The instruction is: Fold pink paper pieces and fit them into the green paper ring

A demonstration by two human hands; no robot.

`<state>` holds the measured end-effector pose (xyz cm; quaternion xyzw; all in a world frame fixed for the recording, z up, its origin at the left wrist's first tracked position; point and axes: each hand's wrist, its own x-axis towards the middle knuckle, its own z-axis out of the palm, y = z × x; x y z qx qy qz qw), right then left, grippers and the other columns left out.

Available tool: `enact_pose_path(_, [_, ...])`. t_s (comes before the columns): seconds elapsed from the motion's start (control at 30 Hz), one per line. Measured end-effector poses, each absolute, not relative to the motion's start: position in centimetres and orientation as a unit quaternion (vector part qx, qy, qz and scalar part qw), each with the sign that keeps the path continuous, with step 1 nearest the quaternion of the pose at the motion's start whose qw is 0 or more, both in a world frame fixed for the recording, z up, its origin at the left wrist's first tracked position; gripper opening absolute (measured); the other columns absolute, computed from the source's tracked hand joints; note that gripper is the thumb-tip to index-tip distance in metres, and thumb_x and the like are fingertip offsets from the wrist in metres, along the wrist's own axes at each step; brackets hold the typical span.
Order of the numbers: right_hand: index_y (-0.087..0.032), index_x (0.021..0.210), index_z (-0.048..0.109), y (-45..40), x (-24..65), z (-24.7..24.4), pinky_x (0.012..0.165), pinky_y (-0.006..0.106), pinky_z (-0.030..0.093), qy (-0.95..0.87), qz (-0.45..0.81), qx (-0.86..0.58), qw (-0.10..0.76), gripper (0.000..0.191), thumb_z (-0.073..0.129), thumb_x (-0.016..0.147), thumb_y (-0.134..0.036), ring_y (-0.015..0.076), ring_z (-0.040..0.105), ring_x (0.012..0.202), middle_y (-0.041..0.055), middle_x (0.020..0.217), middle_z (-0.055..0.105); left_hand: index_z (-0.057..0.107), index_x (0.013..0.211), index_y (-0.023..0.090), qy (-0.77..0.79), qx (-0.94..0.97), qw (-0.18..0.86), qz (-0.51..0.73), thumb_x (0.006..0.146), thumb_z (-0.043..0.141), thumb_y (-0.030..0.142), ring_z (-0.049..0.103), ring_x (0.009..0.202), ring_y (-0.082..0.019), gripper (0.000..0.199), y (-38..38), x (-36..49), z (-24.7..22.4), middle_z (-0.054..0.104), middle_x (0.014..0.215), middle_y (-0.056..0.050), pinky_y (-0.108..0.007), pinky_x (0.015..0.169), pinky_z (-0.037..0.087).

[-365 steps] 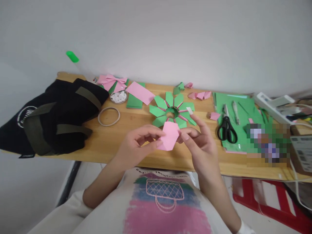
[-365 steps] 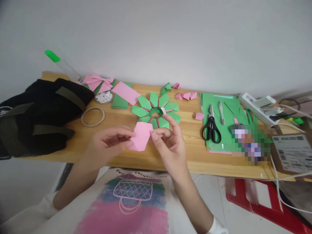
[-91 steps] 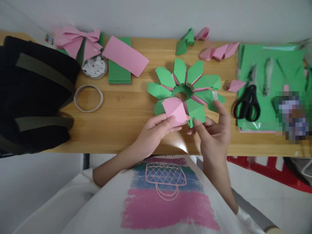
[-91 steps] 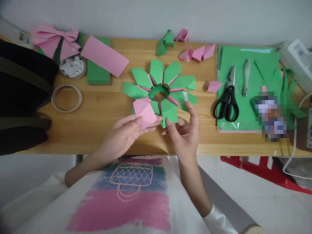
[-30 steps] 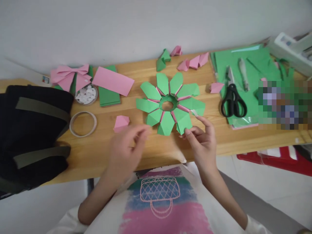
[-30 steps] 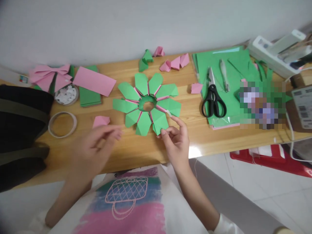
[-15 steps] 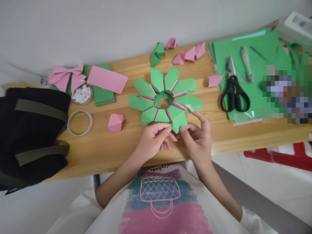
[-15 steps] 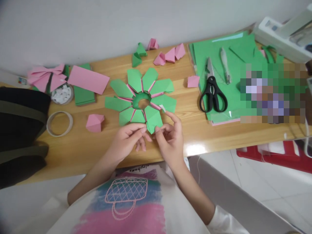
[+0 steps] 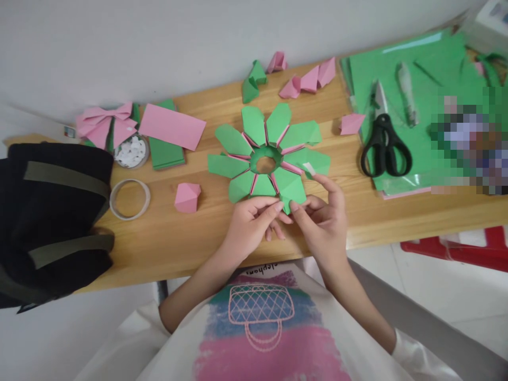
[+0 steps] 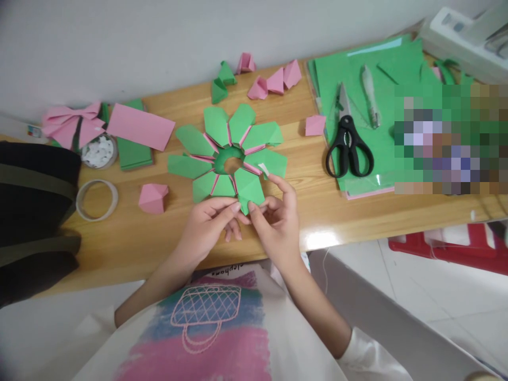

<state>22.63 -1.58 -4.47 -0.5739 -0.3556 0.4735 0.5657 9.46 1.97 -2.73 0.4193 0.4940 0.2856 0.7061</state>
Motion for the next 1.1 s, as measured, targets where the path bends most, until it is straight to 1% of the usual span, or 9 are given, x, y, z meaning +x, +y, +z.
enact_pose_path(0.17, [-0.03, 0.123, 0.044, -1.55, 22.65, -4.37, 0.051, 0.03, 0.045, -0.356, 0.477, -0.573, 0.563, 0.049, 0.07, 0.081, -0.028, 0.0133, 0.054, 0.05, -0.0094, 0.059, 0.054, 0.069, 0.087, 0.012, 0.502, 0.415, 0.702, 0.288, 0.084, 0.063, 0.032, 0.062, 0.046, -0.009, 0.021, 2.12, 9.65, -2.63, 0.075, 0.074, -0.007, -0.017, 0.039, 0.041])
enact_pose_path(0.57, [-0.031, 0.121, 0.047, -1.43, 22.57, -4.26, 0.047, 0.028, 0.045, -0.361, 0.461, -0.583, 0.563, 0.049, 0.072, 0.079, -0.03, 0.0118, 0.052, 0.047, -0.0097, 0.059, 0.052, 0.067, 0.081, 0.013, 0.522, 0.4, 0.695, 0.29, 0.081, 0.064, 0.029, 0.068, 0.053, -0.014, 0.017, 2.08, 10.0, -2.54, 0.074, 0.071, -0.007, -0.019, 0.042, 0.043])
enact_pose_path(0.73, [-0.03, 0.12, 0.047, -1.4, 22.4, -4.09, 0.043, 0.026, 0.04, -0.352, 0.458, -0.592, 0.562, 0.048, 0.072, 0.079, -0.029, 0.0106, 0.047, 0.044, -0.0105, 0.057, 0.049, 0.066, 0.078, 0.013, 0.533, 0.387, 0.697, 0.283, 0.08, 0.063, 0.026, 0.069, 0.054, -0.015, 0.013, 2.18, 10.2, -2.27, 0.074, 0.069, -0.006, -0.019, 0.041, 0.043])
enact_pose_path(0.9, [-0.031, 0.12, 0.048, -1.23, 22.17, -3.88, 0.043, 0.027, 0.04, -0.347, 0.408, -0.64, 0.55, 0.052, 0.076, 0.076, -0.026, 0.0128, 0.053, 0.049, -0.008, 0.061, 0.056, 0.066, 0.077, 0.013, 0.537, 0.396, 0.696, 0.266, 0.081, 0.061, 0.024, 0.069, 0.054, -0.015, 0.012, 2.23, 10.2, -2.12, 0.074, 0.069, -0.006, -0.019, 0.042, 0.044])
enact_pose_path(1.0, [-0.031, 0.12, 0.047, -1.11, 22.08, -3.81, 0.044, 0.027, 0.044, -0.344, 0.404, -0.637, 0.559, 0.056, 0.078, 0.074, -0.024, 0.0135, 0.057, 0.052, -0.0065, 0.067, 0.062, 0.066, 0.077, 0.013, 0.531, 0.398, 0.7, 0.264, 0.082, 0.06, 0.023, 0.069, 0.054, -0.014, 0.012, 2.18, 10.18, -2.16, 0.074, 0.069, -0.006, -0.018, 0.042, 0.044])
enact_pose_path(1.1, [-0.031, 0.121, 0.046, -0.97, 22.01, -3.8, 0.048, 0.028, 0.049, -0.337, 0.424, -0.621, 0.567, 0.056, 0.078, 0.075, -0.026, 0.0142, 0.061, 0.056, -0.0057, 0.07, 0.065, 0.066, 0.078, 0.013, 0.526, 0.398, 0.704, 0.265, 0.082, 0.06, 0.023, 0.07, 0.055, -0.014, 0.012, 2.13, 10.18, -2.26, 0.073, 0.068, -0.005, -0.016, 0.04, 0.042])
